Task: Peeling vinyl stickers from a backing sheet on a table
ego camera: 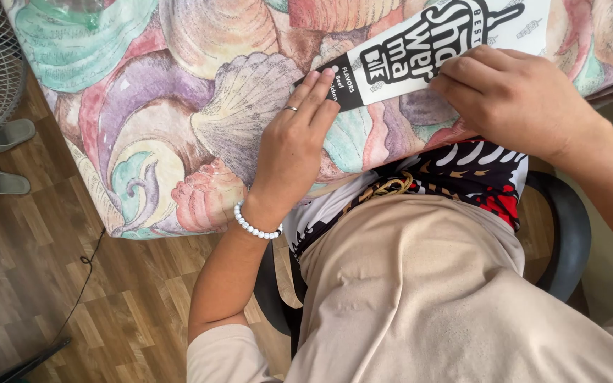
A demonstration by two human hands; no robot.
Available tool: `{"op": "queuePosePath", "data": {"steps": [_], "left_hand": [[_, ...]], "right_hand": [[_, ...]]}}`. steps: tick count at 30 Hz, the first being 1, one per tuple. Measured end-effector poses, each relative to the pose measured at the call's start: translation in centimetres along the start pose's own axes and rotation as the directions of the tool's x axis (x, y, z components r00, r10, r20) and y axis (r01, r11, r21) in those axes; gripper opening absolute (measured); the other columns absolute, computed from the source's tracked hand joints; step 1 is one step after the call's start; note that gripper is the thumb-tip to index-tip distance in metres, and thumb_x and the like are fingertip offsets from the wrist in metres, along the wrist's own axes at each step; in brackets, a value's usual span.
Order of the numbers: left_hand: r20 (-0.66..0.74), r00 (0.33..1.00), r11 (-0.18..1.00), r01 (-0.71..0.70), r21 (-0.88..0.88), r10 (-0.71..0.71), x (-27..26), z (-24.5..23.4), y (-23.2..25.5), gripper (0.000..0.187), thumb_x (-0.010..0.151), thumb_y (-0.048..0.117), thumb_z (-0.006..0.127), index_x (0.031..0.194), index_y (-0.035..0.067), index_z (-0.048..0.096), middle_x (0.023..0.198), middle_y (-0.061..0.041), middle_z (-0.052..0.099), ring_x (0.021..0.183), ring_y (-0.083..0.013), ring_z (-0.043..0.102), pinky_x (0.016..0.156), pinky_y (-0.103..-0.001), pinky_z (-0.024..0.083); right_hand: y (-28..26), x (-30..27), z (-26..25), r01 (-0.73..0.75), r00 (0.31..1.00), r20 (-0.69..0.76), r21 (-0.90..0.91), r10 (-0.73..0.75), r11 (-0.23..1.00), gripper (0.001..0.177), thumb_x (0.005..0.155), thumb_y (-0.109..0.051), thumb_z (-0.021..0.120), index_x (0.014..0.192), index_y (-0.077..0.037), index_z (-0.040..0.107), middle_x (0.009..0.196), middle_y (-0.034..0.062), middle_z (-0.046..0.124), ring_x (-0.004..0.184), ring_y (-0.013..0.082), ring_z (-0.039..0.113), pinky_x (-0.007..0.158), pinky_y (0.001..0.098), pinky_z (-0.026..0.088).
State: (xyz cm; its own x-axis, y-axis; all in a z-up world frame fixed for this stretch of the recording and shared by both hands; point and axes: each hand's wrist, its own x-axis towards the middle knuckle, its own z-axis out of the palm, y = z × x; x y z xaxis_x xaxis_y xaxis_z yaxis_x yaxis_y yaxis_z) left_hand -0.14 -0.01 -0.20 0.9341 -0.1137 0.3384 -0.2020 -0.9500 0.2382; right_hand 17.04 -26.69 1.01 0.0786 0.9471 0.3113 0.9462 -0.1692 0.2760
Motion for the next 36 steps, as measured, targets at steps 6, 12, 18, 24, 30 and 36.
{"op": "queuePosePath", "data": {"steps": [6,12,18,24,30,36], "left_hand": [[-0.006,1.000,0.999,0.009,-0.042,-0.009,-0.2,0.1,-0.2,0.006,0.108,-0.002,0.060,0.108,0.001,0.065,0.153,-0.012,0.050,0.145,-0.0361,0.048,0.102,-0.045,0.061],[0.222,0.973,0.996,-0.072,0.058,0.057,0.1,-0.6,-0.6,0.068,0.094,-0.016,0.055,0.156,0.009,0.047,0.162,-0.014,0.040,0.152,-0.0360,0.039,0.129,-0.054,0.029],[0.188,0.978,0.996,-0.089,0.001,0.087,0.7,-0.7,-0.2,0.059,0.093,-0.021,0.049,0.148,0.000,0.055,0.159,-0.018,0.043,0.149,-0.0395,0.042,0.125,-0.051,0.039],[0.078,0.997,0.999,-0.006,0.034,0.003,1.5,-0.3,0.7,0.035,0.097,-0.013,0.062,0.129,0.000,0.068,0.143,-0.021,0.058,0.136,-0.0409,0.051,0.114,-0.052,0.049],[0.007,0.997,0.997,-0.083,-0.004,0.083,1.0,0.2,0.5,0.035,0.101,-0.016,0.060,0.133,-0.005,0.067,0.146,-0.024,0.055,0.141,-0.0411,0.049,0.122,-0.055,0.040],[0.029,0.999,0.999,-0.043,0.018,0.042,0.9,0.3,-0.1,0.046,0.097,-0.021,0.059,0.138,-0.002,0.063,0.151,-0.022,0.050,0.142,-0.0392,0.050,0.115,-0.047,0.054]], "right_hand": [[1.4,-2.3,-0.3,-0.040,0.994,0.103,-0.074,0.047,0.996,0.012,0.112,-0.013,0.066,0.122,-0.018,0.071,0.106,-0.0059,0.060,0.090,0.0145,0.062,0.073,0.0257,0.055],[1.5,-2.4,-0.1,-0.036,0.997,0.062,-0.043,0.039,0.998,0.008,0.115,-0.016,0.065,0.120,-0.015,0.070,0.109,-0.0029,0.062,0.090,0.0154,0.062,0.078,0.0258,0.056],[0.3,0.5,-0.2,-0.058,0.998,0.006,0.075,0.057,0.996,0.013,0.106,-0.011,0.064,0.113,-0.018,0.073,0.111,-0.0054,0.069,0.093,0.0166,0.064,0.084,0.0256,0.056],[-2.0,3.2,0.6,-0.037,0.994,-0.096,0.168,0.053,0.985,0.010,0.108,-0.006,0.059,0.105,-0.009,0.069,0.101,0.0007,0.060,0.084,0.0203,0.056,0.075,0.0299,0.050],[-0.7,0.4,0.6,-0.084,0.995,-0.032,0.141,0.089,0.986,0.011,0.110,-0.010,0.066,0.113,-0.014,0.075,0.110,-0.0016,0.068,0.091,0.0193,0.062,0.081,0.0290,0.056],[-0.5,-0.3,0.9,-0.096,0.994,-0.052,0.083,0.101,0.992,0.016,0.109,-0.006,0.067,0.118,-0.016,0.076,0.115,-0.0045,0.069,0.092,0.0161,0.063,0.075,0.0260,0.055]]}}
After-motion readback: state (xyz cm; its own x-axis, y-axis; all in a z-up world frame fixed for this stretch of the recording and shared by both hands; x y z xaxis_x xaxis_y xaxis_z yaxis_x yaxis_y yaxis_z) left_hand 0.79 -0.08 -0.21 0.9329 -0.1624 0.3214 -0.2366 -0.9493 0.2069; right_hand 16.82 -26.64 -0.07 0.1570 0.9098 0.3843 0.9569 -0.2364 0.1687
